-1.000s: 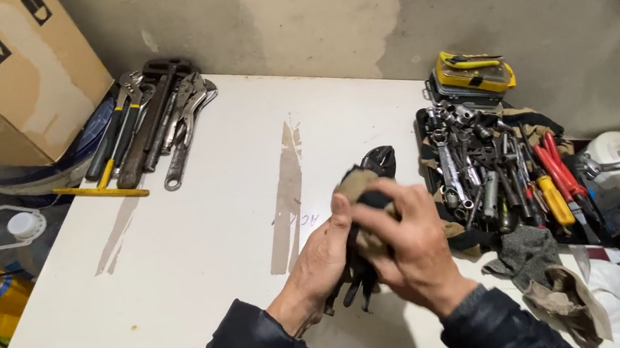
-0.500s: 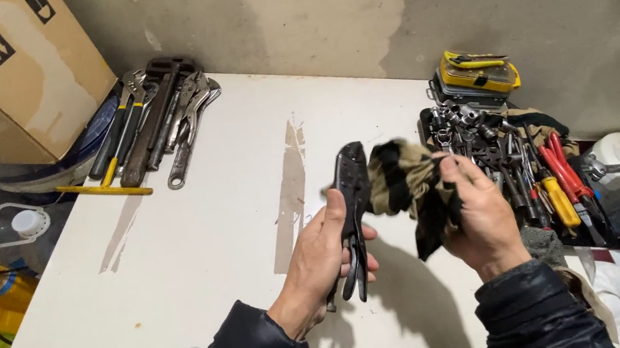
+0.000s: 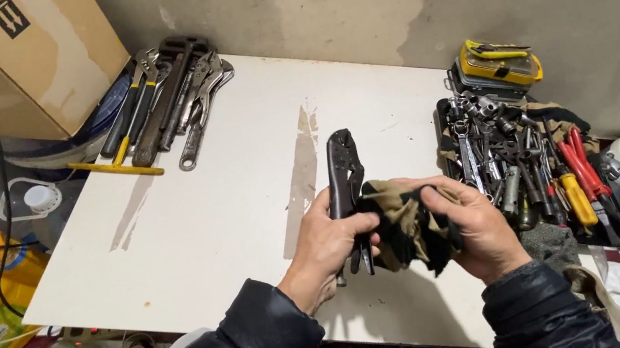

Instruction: The person is cleaning a pair of locking pliers by wiping them thoroughly with a cloth at a workbench.

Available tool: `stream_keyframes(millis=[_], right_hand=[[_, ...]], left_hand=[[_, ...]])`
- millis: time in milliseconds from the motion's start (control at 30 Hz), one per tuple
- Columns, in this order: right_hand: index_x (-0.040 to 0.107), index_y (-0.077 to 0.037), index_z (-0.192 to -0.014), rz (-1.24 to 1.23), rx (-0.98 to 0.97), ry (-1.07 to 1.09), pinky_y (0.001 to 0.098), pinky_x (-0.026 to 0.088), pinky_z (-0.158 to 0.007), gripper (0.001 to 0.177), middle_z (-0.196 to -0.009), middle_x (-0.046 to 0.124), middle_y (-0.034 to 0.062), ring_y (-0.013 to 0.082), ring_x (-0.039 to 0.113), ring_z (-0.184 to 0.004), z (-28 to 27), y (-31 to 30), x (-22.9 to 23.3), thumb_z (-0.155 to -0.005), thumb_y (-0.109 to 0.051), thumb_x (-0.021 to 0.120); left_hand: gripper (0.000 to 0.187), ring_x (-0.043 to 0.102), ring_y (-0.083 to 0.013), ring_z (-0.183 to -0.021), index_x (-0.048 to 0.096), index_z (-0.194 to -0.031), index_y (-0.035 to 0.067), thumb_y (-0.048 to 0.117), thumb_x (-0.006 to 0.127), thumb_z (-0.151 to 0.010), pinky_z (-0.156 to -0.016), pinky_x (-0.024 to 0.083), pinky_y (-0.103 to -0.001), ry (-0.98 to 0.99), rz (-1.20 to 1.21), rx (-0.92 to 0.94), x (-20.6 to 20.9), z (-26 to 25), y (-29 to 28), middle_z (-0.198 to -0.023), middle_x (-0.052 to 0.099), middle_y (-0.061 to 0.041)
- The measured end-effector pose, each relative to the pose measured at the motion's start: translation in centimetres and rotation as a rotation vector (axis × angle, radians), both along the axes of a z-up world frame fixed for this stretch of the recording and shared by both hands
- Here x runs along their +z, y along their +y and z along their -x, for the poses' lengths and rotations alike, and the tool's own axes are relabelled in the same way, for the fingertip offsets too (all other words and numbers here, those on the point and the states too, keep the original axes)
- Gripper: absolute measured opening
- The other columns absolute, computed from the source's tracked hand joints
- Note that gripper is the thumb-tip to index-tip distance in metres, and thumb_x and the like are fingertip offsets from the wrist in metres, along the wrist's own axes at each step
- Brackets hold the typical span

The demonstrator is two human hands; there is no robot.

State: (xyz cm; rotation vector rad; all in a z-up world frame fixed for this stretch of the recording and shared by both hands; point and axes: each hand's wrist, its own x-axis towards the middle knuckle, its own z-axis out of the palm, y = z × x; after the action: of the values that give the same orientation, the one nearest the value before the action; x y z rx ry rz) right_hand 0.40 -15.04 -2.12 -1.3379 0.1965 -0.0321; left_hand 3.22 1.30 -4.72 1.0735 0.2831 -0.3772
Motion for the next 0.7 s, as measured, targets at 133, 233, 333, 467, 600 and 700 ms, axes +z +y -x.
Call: stream_keyframes(millis=[133,233,333,467,600,700], right_hand=[[0.074,0.004,-0.098,0.144,0.05,-0.101,0.0441,0.054,-0.095,0.018,-0.124,0.073,0.0238,0.0273,0.069,-0.109,-0.4,-3.1,-1.0,-0.083,-0.004,0.071],[0.075,0.003,-0.094,0.185,0.113,-0.167,0.046,0.051,-0.098,0.015,-0.129,0.07,0.0238,0.0305,0.066,-0.116,-0.3,-5.0,-1.7,-0.081,-0.005,0.071],[0.073,0.003,-0.111,0.119,0.152,-0.019,0.0389,0.053,-0.09,0.049,-0.129,0.073,0.0212,0.0235,0.066,-0.114,-0.2,-4.6,-0.9,-0.092,-0.039,0.06],[0.073,0.0,-0.123,0.517,0.146,0.214,0.0444,0.058,-0.075,0.05,-0.101,0.075,0.0238,0.0308,0.07,-0.087,-0.3,-3.2,-0.2,-0.074,0.002,0.081],[0.083,-0.004,-0.107,0.882,0.154,0.26,0.0408,0.062,-0.069,0.022,-0.088,0.08,0.0248,0.0348,0.077,-0.077,-1.2,-4.9,-0.8,-0.085,-0.008,0.08],[0.084,-0.008,-0.09,0.958,0.084,0.137,0.0369,0.056,-0.064,0.012,-0.069,0.077,0.0181,0.0264,0.072,-0.065,-1.2,-5.3,-0.7,-0.088,-0.018,0.08]], left_hand=[[0.048,0.07,-0.0318,-0.054,0.059,-0.117,-0.004,-0.012,0.073,-0.071,-0.045,0.064,-0.038,-0.007,0.001,0.007,-0.1,-0.2,0.0,-0.077,0.066,-0.026],[0.048,0.071,-0.0335,-0.055,0.058,-0.113,-0.005,-0.013,0.074,-0.068,-0.044,0.064,-0.039,-0.06,-0.081,0.024,1.3,-0.6,1.1,-0.074,0.067,-0.028],[0.045,0.071,-0.0293,-0.054,0.059,-0.112,-0.005,-0.01,0.074,-0.07,-0.045,0.065,-0.036,-0.135,-0.194,0.019,2.6,-0.9,2.1,-0.07,0.068,-0.026],[0.047,0.07,-0.0269,-0.052,0.059,-0.116,-0.001,-0.006,0.071,-0.071,-0.045,0.064,-0.034,-0.174,-0.295,0.044,3.4,-0.9,2.8,-0.066,0.067,-0.022],[0.061,0.071,-0.0252,-0.056,0.057,-0.13,0.004,-0.004,0.07,-0.071,-0.05,0.064,-0.033,-0.227,-0.382,0.066,2.7,-1.4,3.5,-0.07,0.068,-0.022],[0.061,0.072,-0.0263,-0.059,0.056,-0.132,0.004,-0.004,0.07,-0.072,-0.053,0.066,-0.033,-0.228,-0.396,0.088,3.2,-1.5,4.3,-0.073,0.068,-0.024]])
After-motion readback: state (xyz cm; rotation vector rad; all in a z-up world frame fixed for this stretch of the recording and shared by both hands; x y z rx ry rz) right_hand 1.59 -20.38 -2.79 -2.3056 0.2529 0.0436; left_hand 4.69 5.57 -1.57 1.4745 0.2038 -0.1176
